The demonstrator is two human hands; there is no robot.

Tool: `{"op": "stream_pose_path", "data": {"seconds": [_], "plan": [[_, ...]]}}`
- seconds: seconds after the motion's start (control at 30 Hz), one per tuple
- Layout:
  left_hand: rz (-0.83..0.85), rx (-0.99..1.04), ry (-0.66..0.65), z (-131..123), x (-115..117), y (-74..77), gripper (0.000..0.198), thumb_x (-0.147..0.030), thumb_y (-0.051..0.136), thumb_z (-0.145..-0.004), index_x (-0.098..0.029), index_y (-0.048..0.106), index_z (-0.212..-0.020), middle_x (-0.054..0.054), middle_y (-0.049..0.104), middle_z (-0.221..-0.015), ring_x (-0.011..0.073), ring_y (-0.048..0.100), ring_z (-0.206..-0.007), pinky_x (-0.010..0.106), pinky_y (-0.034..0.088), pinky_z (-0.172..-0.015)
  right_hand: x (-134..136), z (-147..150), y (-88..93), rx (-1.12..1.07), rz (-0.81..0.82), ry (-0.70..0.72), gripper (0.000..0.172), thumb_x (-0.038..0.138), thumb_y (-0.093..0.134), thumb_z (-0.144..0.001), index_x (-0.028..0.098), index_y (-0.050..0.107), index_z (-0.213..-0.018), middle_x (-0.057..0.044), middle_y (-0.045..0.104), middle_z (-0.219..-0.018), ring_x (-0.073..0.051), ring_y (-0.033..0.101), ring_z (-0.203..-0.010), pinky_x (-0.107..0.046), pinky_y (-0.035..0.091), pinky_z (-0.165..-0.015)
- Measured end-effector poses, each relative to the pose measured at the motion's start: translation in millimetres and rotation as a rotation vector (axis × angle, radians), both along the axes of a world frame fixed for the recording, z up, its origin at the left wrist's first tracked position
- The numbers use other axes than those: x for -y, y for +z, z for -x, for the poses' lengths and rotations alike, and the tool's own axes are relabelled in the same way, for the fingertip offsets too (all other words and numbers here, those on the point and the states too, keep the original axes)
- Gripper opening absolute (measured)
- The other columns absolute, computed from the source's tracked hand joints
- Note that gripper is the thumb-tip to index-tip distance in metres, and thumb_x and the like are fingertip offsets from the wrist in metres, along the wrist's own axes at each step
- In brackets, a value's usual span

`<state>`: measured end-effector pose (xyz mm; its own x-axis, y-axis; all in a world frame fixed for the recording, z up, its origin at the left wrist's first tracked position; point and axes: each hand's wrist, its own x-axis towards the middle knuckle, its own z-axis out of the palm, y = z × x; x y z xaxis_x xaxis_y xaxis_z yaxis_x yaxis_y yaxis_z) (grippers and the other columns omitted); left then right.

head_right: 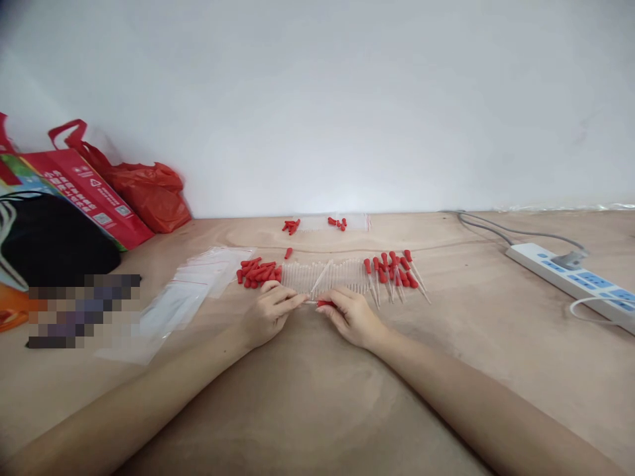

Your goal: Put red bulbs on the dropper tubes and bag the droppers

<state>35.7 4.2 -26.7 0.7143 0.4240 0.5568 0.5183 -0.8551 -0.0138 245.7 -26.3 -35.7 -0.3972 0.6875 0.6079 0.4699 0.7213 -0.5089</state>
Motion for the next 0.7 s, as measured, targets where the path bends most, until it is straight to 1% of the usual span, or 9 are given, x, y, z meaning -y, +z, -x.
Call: {"op": "stream_pose_path", "data": {"seconds": [0.23,0.33,0.53,0.7], "plan": [[-0.056,-0.024,0.0,-0.1,1.0,0.1,0.033,-0.006,0.032,-0.083,-0.019,0.059,-0.096,0.002,0.062,-0.076,0.013,0.05,-0.065,0.029,0.031,-0.071,1.6,-0.2,0.0,0.02,-0.054,0.019,0.015,0.026,0.043,-0.085,0.019,0.056,-0.087,-0.004,0.061,-0.075,-0.014,0.056,-0.068,-0.026,0.046,-0.062],[-0.104,-0.056,0.005,-0.3,1.5,0.7,0.034,-0.004,0.03,-0.082,-0.018,0.059,-0.096,0.002,0.061,-0.074,0.013,0.049,-0.064,0.03,0.031,-0.07,1.0,-0.3,-0.4,0.045,-0.086,0.026,0.015,0.025,0.043,-0.085,0.019,0.056,-0.087,-0.004,0.061,-0.073,-0.014,0.055,-0.067,-0.026,0.045,-0.061],[-0.212,-0.116,0.013,-2.2,3.4,1.2,0.033,-0.004,0.029,-0.082,-0.015,0.058,-0.093,0.002,0.058,-0.069,0.0129,0.049,-0.063,0.03,0.031,-0.071,-1.1,-1.3,-2.1,0.137,-0.168,0.017,0.016,0.025,0.043,-0.085,0.017,0.057,-0.084,-0.005,0.06,-0.07,-0.015,0.052,-0.065,-0.026,0.042,-0.059],[-0.241,-0.109,-0.019,-4.4,5.8,2.5,0.033,-0.004,0.027,-0.083,-0.013,0.058,-0.09,0.003,0.057,-0.069,0.0129,0.048,-0.063,0.029,0.032,-0.071,-2.1,-2.4,-3.0,0.249,-0.203,-0.022,0.016,0.027,0.046,-0.084,0.016,0.057,-0.082,-0.004,0.06,-0.07,-0.015,0.05,-0.064,-0.029,0.036,-0.062]]}}
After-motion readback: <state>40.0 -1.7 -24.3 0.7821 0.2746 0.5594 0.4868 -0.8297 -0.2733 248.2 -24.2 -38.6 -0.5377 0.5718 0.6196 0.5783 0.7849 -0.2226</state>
